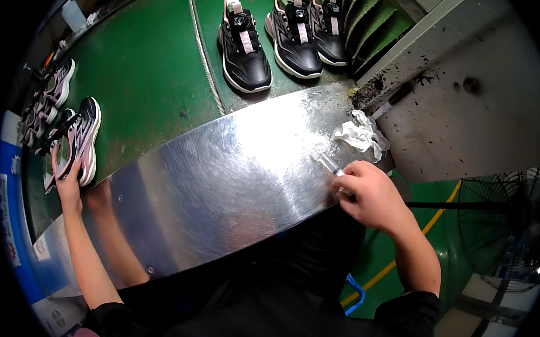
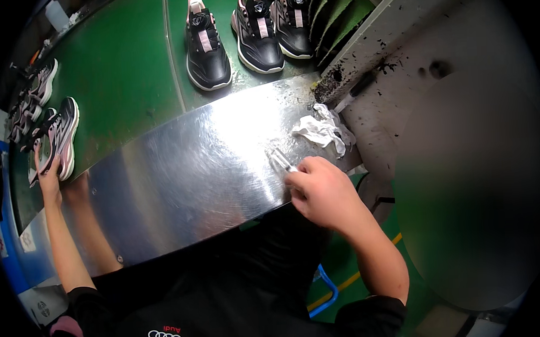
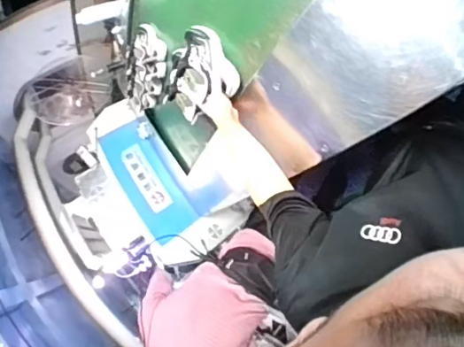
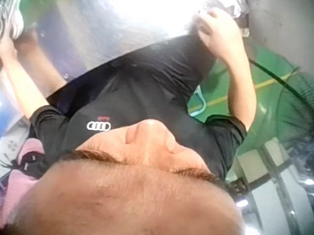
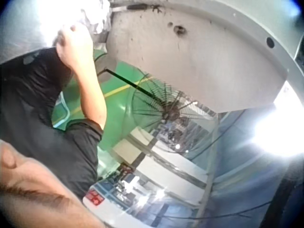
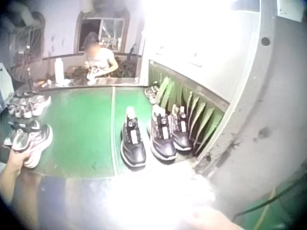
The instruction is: The person picks up a shoe from a conveyor belt and places it on a metal workbench. Using a syringe, they apply liquid along the seam of the shoe before placing the shoe back onto the conveyor belt.
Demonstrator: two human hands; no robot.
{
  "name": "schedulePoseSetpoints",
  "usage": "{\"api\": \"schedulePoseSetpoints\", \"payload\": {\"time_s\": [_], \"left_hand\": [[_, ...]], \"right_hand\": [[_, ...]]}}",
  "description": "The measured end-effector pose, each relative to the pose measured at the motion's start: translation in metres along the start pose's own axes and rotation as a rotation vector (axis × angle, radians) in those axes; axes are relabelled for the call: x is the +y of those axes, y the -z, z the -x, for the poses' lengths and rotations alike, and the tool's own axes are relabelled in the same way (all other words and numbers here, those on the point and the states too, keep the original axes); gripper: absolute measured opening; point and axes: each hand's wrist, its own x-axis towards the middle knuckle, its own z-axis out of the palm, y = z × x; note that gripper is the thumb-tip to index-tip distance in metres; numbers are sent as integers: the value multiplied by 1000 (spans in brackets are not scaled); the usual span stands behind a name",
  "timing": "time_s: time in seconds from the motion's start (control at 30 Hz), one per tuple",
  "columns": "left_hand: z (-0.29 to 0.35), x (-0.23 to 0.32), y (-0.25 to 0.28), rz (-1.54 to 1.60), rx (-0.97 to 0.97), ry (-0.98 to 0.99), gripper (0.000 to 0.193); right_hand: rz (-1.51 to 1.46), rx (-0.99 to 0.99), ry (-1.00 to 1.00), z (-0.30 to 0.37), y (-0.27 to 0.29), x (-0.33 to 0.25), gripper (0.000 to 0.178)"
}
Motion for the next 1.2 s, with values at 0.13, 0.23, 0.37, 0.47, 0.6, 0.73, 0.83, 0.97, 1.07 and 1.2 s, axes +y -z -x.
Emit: {"api": "schedulePoseSetpoints", "payload": {"time_s": [0.13, 0.23, 0.37, 0.47, 0.6, 0.73, 0.83, 0.97, 1.07, 1.2], "left_hand": [[-7, 13, -3, 22, -34, 57, 59], [5, 23, 11, -30, -62, 26, 56], [74, 48, 10, 93, 2, -22, 59], [131, 78, -4, -178, -210, -10, 72], [191, 95, -31, -204, -333, -41, 99], [155, 93, -28, 492, -334, 264, 89], [93, 62, -34, 355, -272, 271, 55], [27, 22, -46, 122, -345, 585, 28], [15, 10, -61, -29, -432, 527, 40], [47, 64, -91, 378, -366, 446, 48]], "right_hand": [[-298, -78, -164, -5, -4, 9, 18], [-437, -91, -216, 2, -5, 16, 15], [-731, -226, -454, 10, 4, 15, 14], [-1011, -176, -420, 24, -3, 20, 17], [-1257, -200, -420, 22, -20, 19, 23], [-1366, -233, -391, 32, -27, 10, 47], [-1530, -244, -356, 46, -20, -8, 97], [-1467, -146, -331, 52, -20, -29, 99], [-1428, -57, -305, 54, -21, -36, 98], [-1354, 75, -231, 56, -29, -40, 98]]}}
